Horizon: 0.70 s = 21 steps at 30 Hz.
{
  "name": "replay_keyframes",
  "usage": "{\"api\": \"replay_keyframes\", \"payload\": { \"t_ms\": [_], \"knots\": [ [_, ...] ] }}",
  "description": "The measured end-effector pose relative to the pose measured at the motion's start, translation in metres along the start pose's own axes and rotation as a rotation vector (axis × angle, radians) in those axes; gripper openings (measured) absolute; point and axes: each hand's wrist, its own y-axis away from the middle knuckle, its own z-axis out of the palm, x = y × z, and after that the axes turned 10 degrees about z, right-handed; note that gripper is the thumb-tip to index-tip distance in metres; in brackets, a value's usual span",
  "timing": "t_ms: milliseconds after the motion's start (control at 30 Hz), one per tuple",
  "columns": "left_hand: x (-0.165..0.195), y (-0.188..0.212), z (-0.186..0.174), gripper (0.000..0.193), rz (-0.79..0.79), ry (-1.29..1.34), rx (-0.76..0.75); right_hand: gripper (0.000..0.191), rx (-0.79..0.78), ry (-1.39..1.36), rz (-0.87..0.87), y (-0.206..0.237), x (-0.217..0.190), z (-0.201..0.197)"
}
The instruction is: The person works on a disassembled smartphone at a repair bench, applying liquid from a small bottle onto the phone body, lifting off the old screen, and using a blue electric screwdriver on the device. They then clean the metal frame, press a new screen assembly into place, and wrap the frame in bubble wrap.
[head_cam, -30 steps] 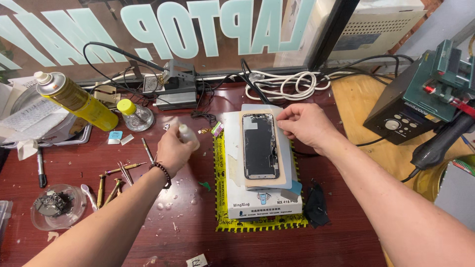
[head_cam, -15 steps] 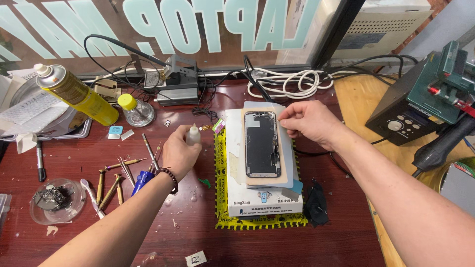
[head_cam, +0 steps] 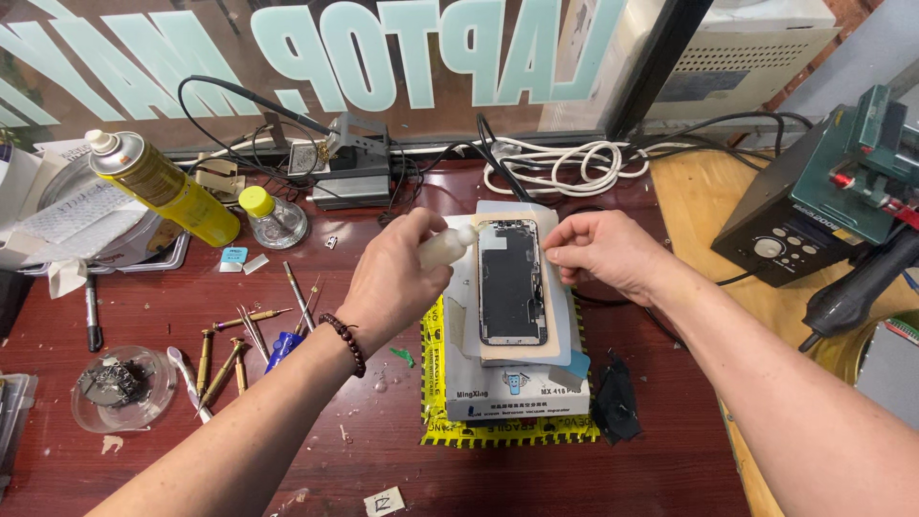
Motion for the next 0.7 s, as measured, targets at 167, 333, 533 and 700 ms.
{"api": "replay_keyframes", "payload": {
  "t_ms": [167,333,533,700],
  "knots": [
    [0.01,0.002,0.003,0.037,0.135,-0.031,-0.003,0.012,-0.029,-0.064,0.045,0.01,0.005,0.001],
    [0.014,0.003,0.004,0.035,0.169,-0.049,-0.006,0.011,-0.041,-0.13,0.042,0.015,0.011,0.003],
    [0.016,0.003,0.006,0.033,0.164,-0.06,-0.014,0.014,0.054,-0.053,0.009,0.022,0.012,0.009],
    [0.017,0.004,0.007,0.032,0.169,-0.062,-0.008,0.014,0.09,-0.08,-0.025,0.026,0.014,0.017]
  ]
}}
